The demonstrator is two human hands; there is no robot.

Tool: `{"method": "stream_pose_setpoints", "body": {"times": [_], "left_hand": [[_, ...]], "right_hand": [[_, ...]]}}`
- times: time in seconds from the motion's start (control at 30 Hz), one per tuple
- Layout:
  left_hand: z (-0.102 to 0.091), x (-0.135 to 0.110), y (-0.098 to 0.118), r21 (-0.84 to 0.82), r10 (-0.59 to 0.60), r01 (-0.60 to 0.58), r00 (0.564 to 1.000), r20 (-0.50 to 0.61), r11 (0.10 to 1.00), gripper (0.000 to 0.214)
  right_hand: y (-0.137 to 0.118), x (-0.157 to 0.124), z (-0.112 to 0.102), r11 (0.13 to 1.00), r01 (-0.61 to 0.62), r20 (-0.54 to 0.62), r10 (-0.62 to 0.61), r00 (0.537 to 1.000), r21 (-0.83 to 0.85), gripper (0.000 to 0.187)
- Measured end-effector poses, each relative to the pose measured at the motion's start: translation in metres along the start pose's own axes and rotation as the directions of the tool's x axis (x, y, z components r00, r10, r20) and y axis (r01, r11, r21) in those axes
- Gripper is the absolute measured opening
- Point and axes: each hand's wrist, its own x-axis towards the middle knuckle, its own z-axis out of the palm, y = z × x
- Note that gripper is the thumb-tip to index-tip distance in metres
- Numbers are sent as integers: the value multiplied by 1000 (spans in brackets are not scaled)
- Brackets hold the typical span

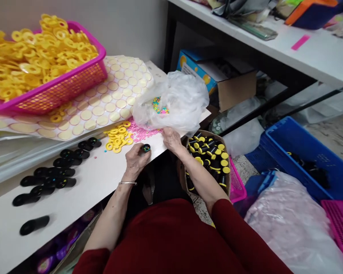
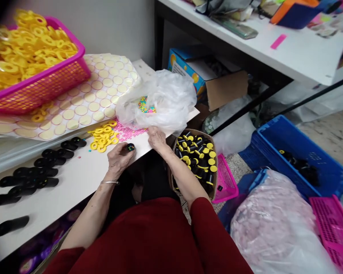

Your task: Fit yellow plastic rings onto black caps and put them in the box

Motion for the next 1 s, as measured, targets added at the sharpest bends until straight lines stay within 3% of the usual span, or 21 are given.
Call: {"method": "stream_pose_setpoints", "body": {"times": [0.13, 0.33, 0.6, 0.7, 0.87, 1.0], "left_hand": [[3, 1, -1, -45, -61, 64, 997, 47, 997, 23], [1, 4, 1, -126, -74, 89, 990, 118, 988, 23], [2, 2, -2, -142, -51, 69, 991, 126, 987, 22], [2, 3, -4, -144, -13, 34, 989, 149, 989, 23], [5, 3, -9, -82, 29, -13, 980, 198, 997, 22], [8, 1, -13, -48, 48, -40, 982, 184, 998, 23]], "right_hand": [[1, -6, -6, 996, 38, 20, -40, 999, 83, 18], [12, 3, -5, 960, -130, 5, 134, 991, 250, 15], [36, 4, -4, 836, 24, -83, 26, 996, 548, 21], [39, 1, 0, 862, 76, -107, -26, 994, 501, 17], [28, -7, 4, 965, 125, -163, -89, 983, 230, 16], [5, -22, 0, 916, 248, -207, -188, 960, 316, 14]]}}
